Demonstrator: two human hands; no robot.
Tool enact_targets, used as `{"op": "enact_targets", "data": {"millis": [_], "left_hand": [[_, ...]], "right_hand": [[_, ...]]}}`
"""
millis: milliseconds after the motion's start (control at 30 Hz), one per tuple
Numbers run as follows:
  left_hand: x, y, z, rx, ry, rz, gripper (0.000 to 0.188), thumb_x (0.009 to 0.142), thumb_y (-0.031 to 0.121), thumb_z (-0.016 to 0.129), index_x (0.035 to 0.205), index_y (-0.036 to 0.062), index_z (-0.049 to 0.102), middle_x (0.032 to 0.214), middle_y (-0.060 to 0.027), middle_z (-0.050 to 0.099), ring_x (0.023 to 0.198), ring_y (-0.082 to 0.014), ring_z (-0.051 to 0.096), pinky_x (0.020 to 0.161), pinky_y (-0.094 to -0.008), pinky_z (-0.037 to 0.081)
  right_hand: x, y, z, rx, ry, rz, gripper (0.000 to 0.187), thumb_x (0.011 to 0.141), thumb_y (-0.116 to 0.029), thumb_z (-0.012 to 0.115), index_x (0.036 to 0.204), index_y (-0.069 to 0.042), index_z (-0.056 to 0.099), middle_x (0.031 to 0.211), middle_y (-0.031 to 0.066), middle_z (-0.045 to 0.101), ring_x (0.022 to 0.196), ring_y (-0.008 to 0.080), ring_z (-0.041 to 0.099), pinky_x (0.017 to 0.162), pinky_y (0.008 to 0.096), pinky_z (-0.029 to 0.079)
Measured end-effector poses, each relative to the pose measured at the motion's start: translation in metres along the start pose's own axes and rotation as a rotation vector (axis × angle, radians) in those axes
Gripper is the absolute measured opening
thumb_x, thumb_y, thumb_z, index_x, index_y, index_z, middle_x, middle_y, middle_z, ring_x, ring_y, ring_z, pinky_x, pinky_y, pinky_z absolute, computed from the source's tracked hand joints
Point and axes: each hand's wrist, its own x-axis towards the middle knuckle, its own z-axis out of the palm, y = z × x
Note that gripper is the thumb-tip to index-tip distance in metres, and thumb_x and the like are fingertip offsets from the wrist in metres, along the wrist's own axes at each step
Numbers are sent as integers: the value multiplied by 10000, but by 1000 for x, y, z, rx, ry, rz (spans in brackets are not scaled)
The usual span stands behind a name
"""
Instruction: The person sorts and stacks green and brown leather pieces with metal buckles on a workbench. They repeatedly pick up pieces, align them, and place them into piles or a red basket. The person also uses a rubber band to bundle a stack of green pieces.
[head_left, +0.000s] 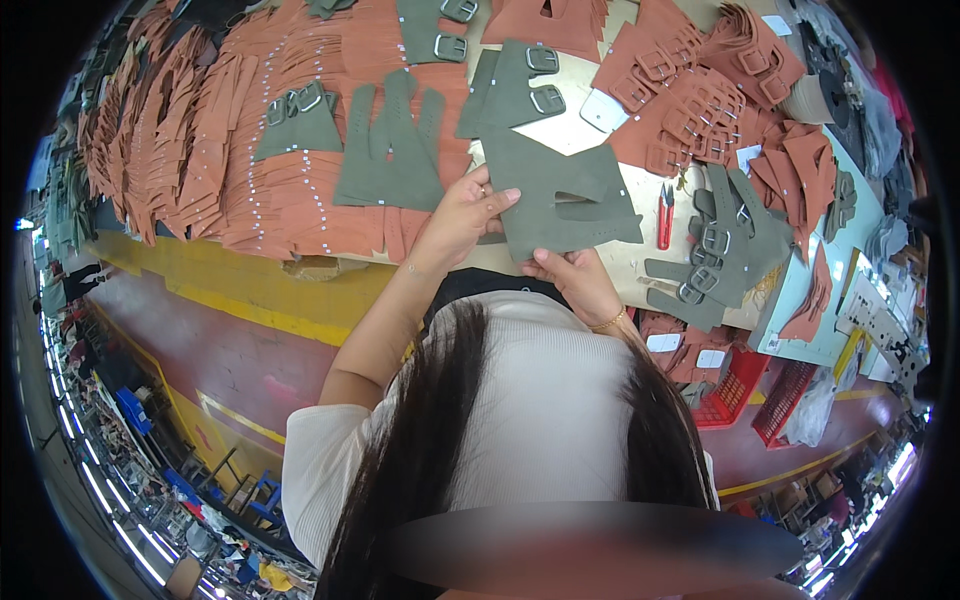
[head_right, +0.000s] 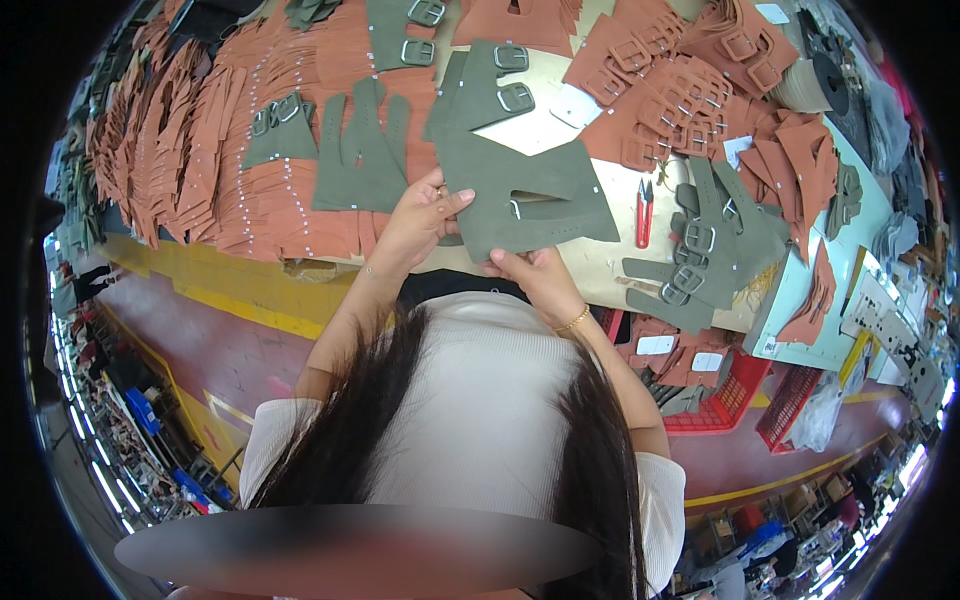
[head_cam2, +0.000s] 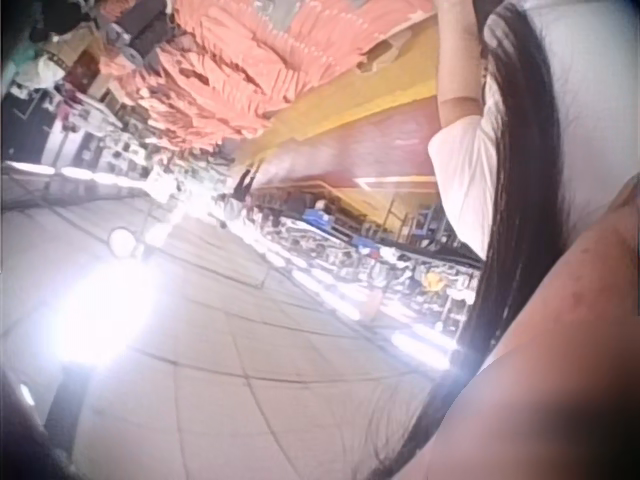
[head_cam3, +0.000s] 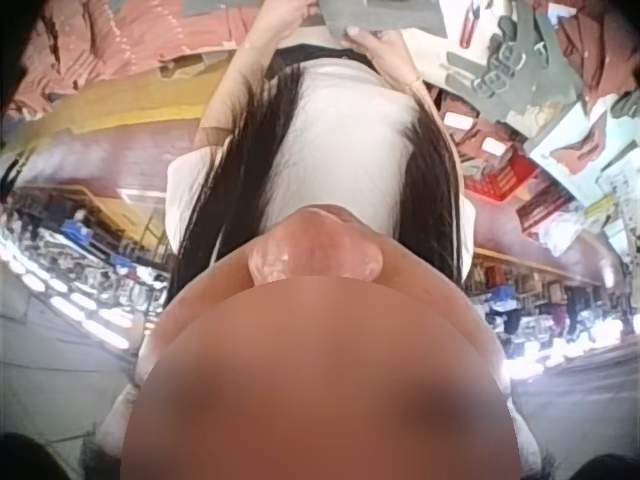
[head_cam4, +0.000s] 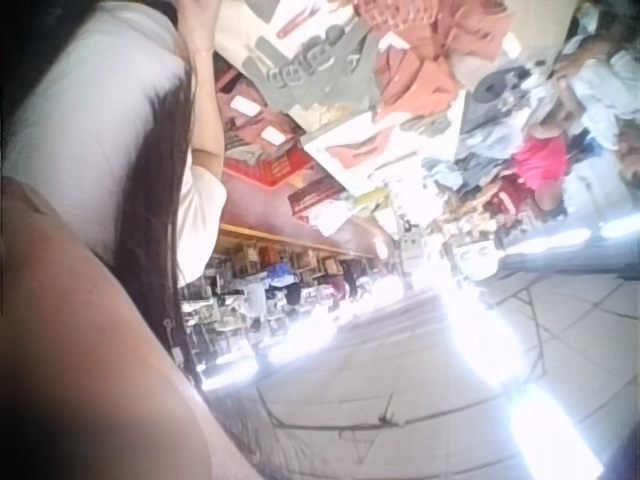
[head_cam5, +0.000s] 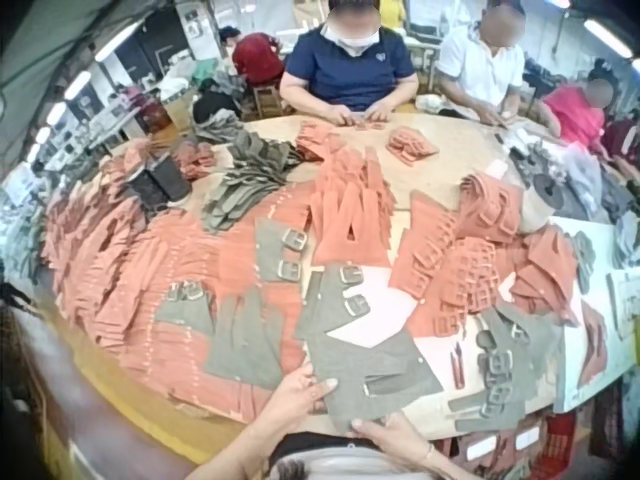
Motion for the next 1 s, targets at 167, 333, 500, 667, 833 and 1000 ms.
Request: {"op": "enact_targets", "data": {"millis": [167,333,500,667,833,1000], "left_hand": [[20,30,4,36,-53,52,290,901,129,615,1157,23,528,1062,-73,633,907,-136,640,720,-294,563],[68,75,28,113,-243,120,249,897,95,608,1122,12,544,986,-68,665,825,-135,672,675,-267,581],[146,92,68,138,-362,218,237,886,144,640,1066,10,562,940,-71,660,785,-138,662,687,-285,566],[243,55,86,493,-172,136,293,859,274,678,939,7,584,866,-78,654,690,-154,645,592,-289,544],[256,35,62,1122,-38,260,462,807,418,688,935,-11,574,711,-113,610,518,-156,578,426,-292,452],[190,46,48,1129,-23,252,467,841,345,668,1122,-6,544,647,-39,525,466,-93,482,384,-241,361]], "right_hand": [[-2,-6,-14,-56,-20,-3,181,924,-122,583,1058,-13,530,1059,97,630,987,166,616,871,278,497],[2,-13,-24,-126,-2,-97,180,915,-143,604,1032,-24,536,1064,102,631,976,147,609,870,281,486],[-2,-22,-32,-173,6,-174,175,921,-149,595,1041,-34,537,1096,91,626,984,148,605,884,288,476],[-22,-27,-49,-185,132,-311,195,904,-153,616,1036,-23,555,989,40,622,914,107,584,844,261,464],[-74,-51,-112,-764,744,-538,197,848,-124,637,1020,-33,605,906,82,641,784,186,617,738,306,489],[-128,-74,-192,-1258,1381,-500,203,839,-82,608,1036,-33,626,938,129,657,842,268,641,764,331,494]]}}
